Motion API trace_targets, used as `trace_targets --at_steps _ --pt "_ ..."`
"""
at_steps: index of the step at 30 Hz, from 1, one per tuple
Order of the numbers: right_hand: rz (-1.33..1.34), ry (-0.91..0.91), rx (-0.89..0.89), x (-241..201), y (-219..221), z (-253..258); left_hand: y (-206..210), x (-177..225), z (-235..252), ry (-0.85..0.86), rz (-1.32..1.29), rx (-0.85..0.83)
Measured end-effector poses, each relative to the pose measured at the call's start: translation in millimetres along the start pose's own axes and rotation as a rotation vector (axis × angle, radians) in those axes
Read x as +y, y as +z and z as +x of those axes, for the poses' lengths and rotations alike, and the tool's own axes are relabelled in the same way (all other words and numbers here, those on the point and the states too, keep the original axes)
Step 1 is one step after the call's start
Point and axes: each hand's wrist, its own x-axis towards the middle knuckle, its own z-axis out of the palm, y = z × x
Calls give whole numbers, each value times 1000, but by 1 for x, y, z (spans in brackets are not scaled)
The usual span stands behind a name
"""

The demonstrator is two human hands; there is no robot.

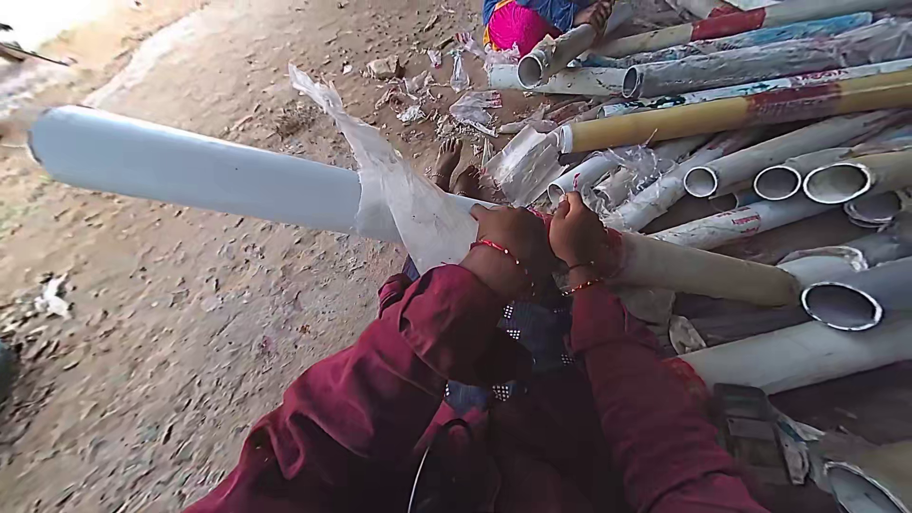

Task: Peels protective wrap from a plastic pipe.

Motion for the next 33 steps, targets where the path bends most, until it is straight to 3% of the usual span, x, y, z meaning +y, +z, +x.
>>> trace_targets --at_steps 1,2,5,7,8,11,12,13,14,17,20,21,23,26,29,33 --pt "10 -15 7 1 -1 -3 -24 3 11 -63 -18 -218" --pt "22 -33 6 3 -2 -9 -29 2 21 -102 -6 -290" --pt "32 -63 10 7 0 -11 -8 -15 32 -152 -51 -224" --pt "14 -54 -36 3 -2 -3 2 -24 39 -173 73 -341" --pt "4 -52 -48 2 -2 0 14 -33 44 -142 147 -317" --pt "2 -37 -31 4 0 3 48 -64 40 52 270 50" --pt "9 -35 -24 4 0 4 22 -62 28 81 225 -9" --pt "14 -31 -24 4 0 3 -27 -52 18 55 129 -294" --pt "13 -27 -29 4 -1 3 -55 -51 13 31 14 -398" --pt "-4 -14 -21 4 4 4 -55 -81 5 -2 -194 -200" --pt "-48 21 -32 -1 5 10 -18 -96 -6 138 25 109" --pt "-59 32 -45 -4 3 9 -6 -99 -8 167 117 154" --pt "-91 53 -75 -7 0 5 17 -105 -7 119 235 71" --pt "-162 36 -76 -10 -1 5 33 -111 3 122 156 10" --pt "-202 -24 -34 -23 -1 -1 60 -122 1 226 -21 280" --pt "-50 -230 56 -24 19 -7 88 -120 -3 232 -87 559"
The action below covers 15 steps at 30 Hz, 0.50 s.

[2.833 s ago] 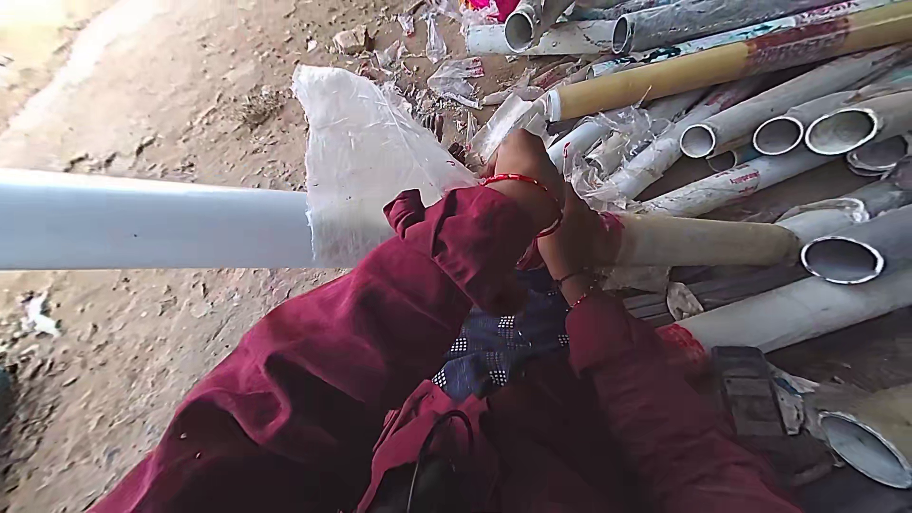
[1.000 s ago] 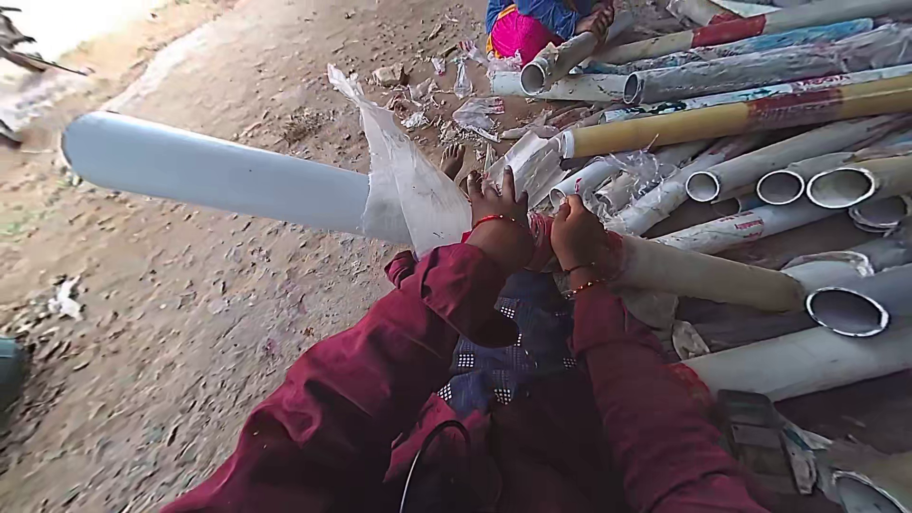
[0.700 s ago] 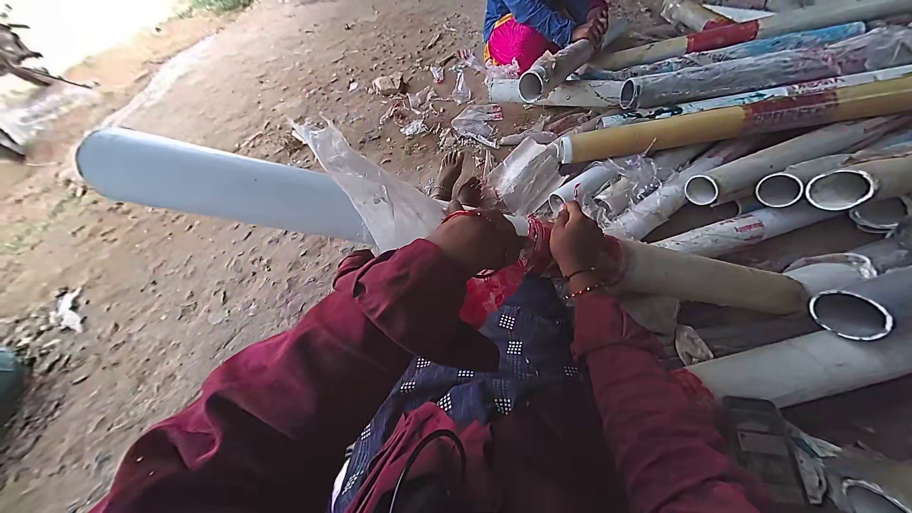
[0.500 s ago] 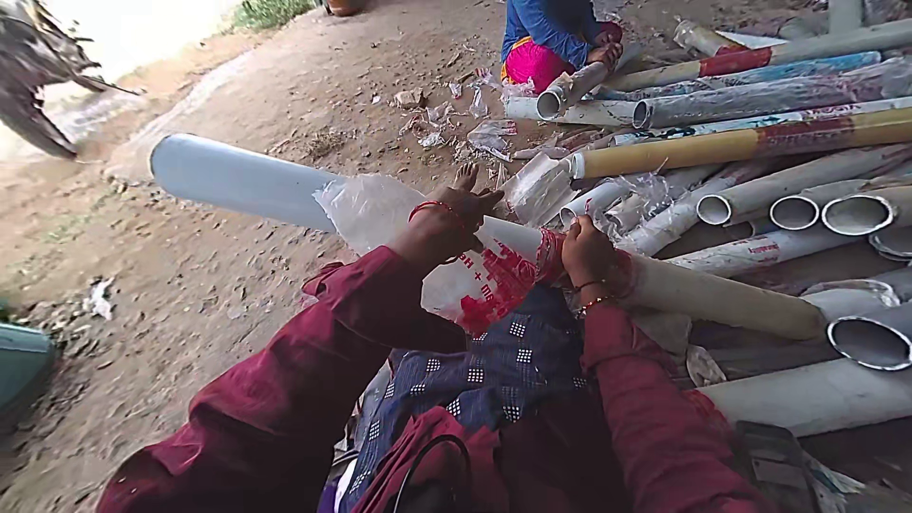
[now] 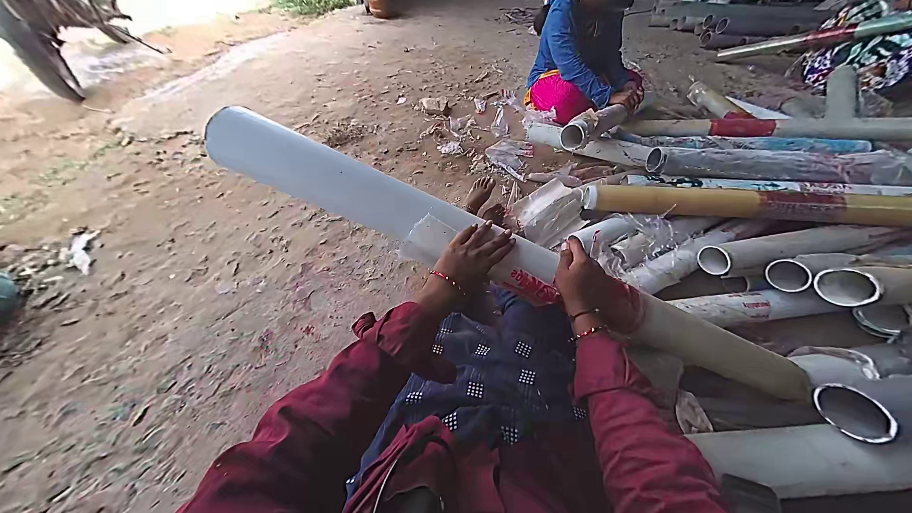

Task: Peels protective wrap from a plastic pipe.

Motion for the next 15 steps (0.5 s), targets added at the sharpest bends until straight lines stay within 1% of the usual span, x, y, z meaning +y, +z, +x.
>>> trace_targets --at_steps 2,3,8,10,11,13,15 --pt "-8 38 -61 -1 0 3 4 0 -5 24 18 86" --pt "-3 35 -63 1 1 3 4 2 -7 22 25 93" --pt "4 7 -59 -1 -3 -1 -3 30 -28 -96 99 23" --pt "-24 30 -110 -4 -7 4 -4 49 -44 -190 98 -22" --pt "-36 68 -162 -6 -8 8 -2 59 -53 -243 88 -35" --pt "-30 106 -215 -9 -9 16 1 68 -61 -303 95 -20" --pt "-40 117 -219 -9 -9 18 6 73 -68 -305 114 10"
